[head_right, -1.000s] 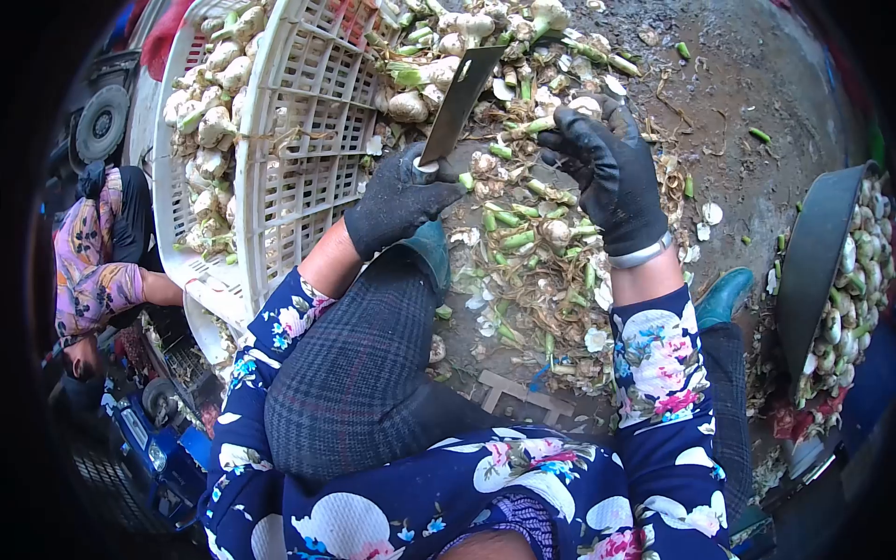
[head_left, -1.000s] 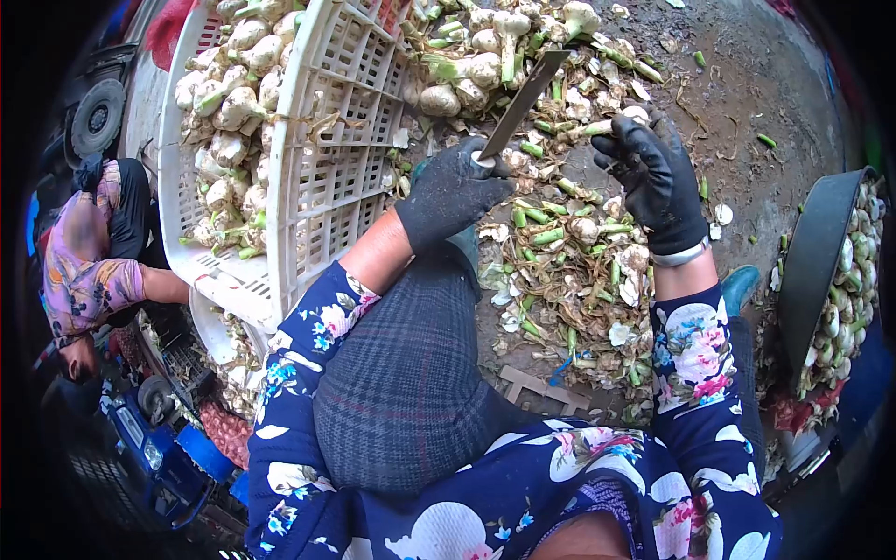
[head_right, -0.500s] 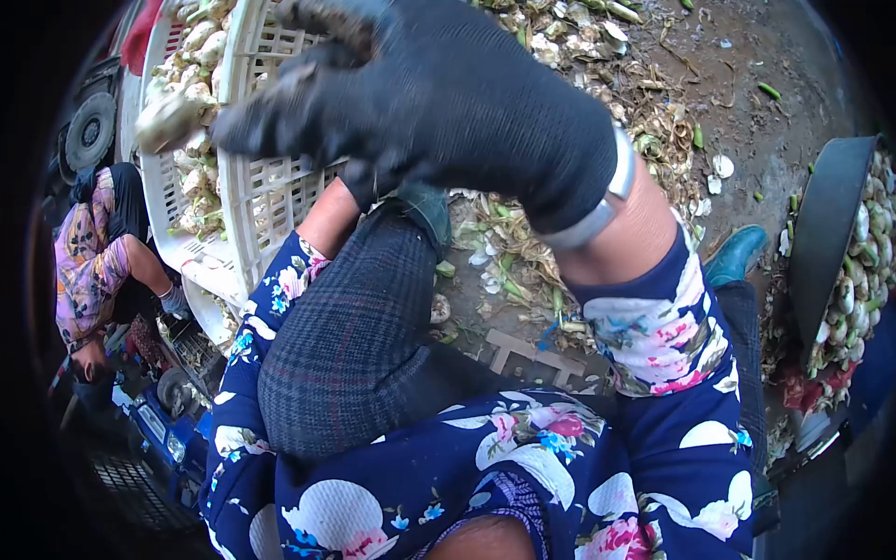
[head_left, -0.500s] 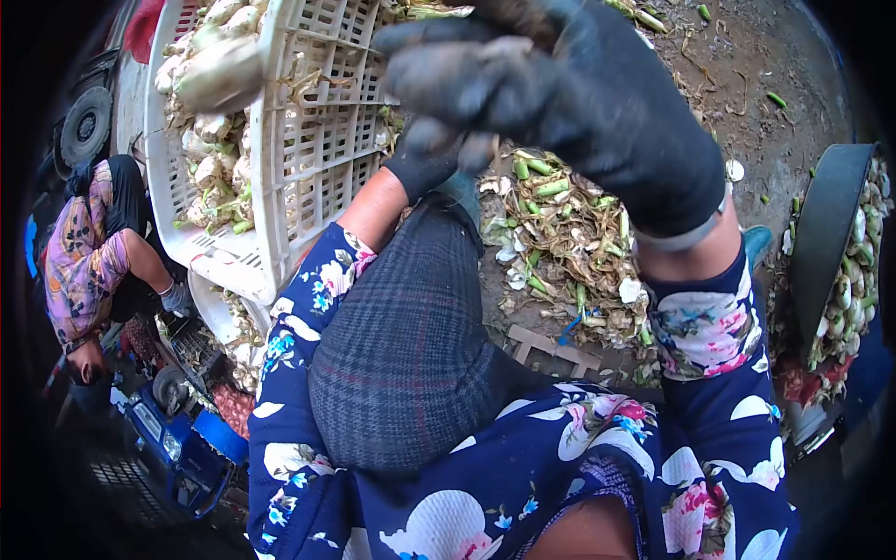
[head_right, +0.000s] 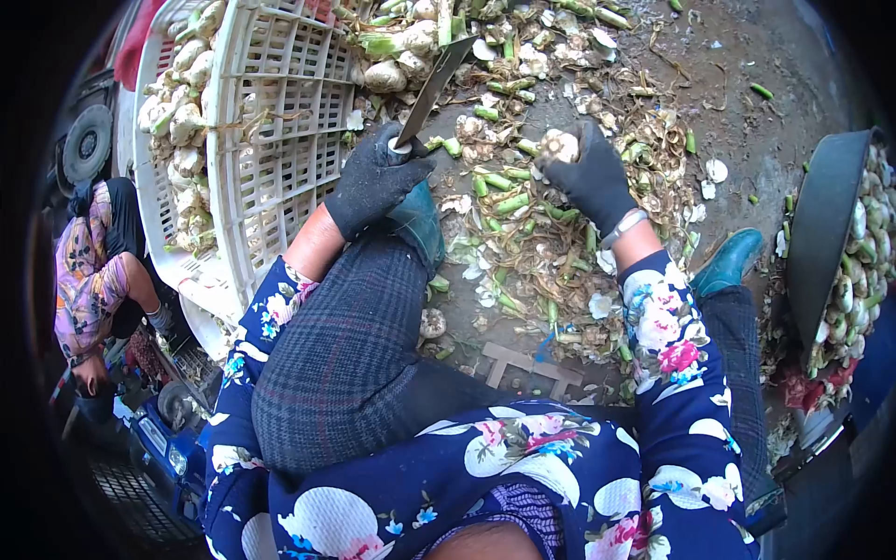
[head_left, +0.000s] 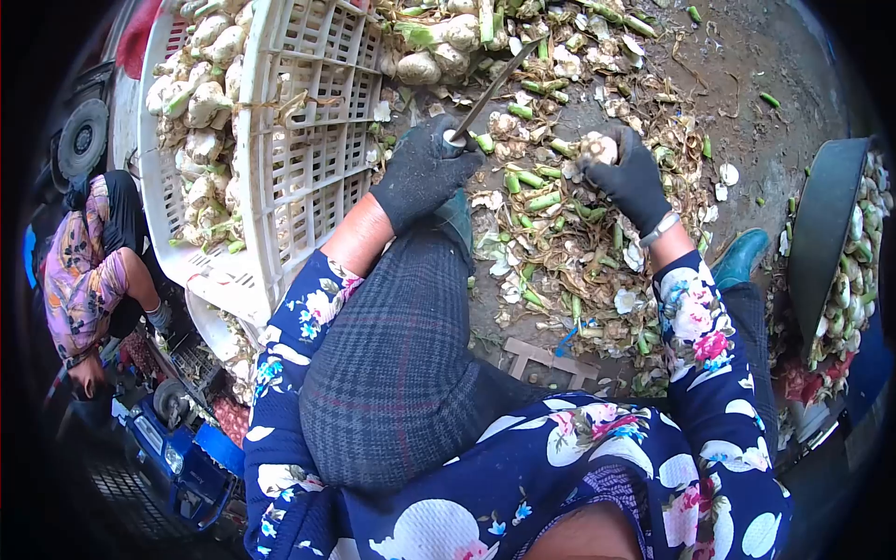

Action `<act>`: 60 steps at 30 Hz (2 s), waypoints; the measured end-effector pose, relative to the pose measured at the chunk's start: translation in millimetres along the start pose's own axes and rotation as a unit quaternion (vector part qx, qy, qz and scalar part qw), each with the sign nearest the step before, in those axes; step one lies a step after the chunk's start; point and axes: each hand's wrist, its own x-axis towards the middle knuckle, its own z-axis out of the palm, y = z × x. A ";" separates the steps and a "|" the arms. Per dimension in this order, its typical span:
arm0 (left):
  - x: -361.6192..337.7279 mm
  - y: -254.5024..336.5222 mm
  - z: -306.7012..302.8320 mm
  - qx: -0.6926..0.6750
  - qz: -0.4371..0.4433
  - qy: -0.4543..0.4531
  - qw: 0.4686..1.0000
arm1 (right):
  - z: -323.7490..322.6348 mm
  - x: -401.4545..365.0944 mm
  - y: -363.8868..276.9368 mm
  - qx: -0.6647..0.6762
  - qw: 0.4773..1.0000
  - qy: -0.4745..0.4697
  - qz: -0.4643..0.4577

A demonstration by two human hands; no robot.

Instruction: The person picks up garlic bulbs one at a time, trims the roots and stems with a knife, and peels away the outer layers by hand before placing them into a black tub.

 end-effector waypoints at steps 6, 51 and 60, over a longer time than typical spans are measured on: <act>9.3 46.5 -2.3 0.175 0.187 0.027 0.966 | -22.3 -7.9 -83.2 0.353 0.931 -0.085 -0.035; 35.9 -37.7 -9.6 -0.109 -0.049 0.073 0.990 | -19.9 35.4 -216.5 0.192 0.939 -0.091 -0.269; 34.2 -16.0 -28.4 -0.294 -0.116 0.114 0.942 | 22.6 181.6 -141.9 -0.144 0.984 0.095 -0.049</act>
